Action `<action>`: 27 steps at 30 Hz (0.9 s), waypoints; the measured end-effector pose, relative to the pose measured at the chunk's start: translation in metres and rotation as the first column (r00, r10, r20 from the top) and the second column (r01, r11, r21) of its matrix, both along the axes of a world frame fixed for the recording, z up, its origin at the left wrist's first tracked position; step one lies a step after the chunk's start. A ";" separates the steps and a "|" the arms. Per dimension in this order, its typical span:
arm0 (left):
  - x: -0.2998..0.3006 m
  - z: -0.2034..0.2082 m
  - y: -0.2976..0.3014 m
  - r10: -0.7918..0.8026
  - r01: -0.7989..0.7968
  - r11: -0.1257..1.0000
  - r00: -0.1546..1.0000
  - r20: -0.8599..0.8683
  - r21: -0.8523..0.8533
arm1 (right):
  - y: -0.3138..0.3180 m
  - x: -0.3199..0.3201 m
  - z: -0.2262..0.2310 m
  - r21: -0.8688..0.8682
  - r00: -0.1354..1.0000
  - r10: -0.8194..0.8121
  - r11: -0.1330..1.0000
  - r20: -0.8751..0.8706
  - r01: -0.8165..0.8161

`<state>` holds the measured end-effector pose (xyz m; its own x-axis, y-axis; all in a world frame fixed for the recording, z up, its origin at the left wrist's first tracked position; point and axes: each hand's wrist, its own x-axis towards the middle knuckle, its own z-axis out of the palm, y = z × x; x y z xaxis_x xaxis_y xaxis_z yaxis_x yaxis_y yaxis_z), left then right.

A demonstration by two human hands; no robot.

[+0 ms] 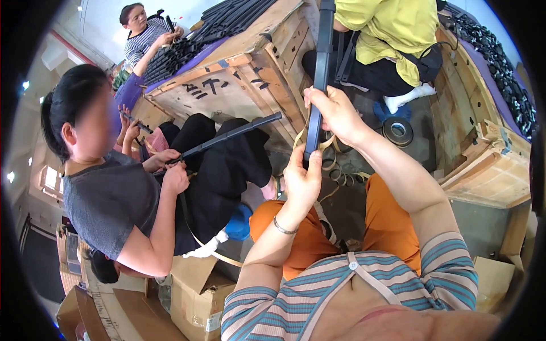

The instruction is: Applying adhesive strips to black plastic components in a workshop.

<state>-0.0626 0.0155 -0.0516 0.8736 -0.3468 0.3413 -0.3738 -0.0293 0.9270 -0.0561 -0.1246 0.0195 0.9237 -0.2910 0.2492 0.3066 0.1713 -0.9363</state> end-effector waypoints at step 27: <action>-0.005 0.015 -0.009 -0.095 0.096 0.995 0.995 0.010 -0.012 | -0.035 0.010 0.008 0.163 0.927 0.333 0.919 0.169 -0.360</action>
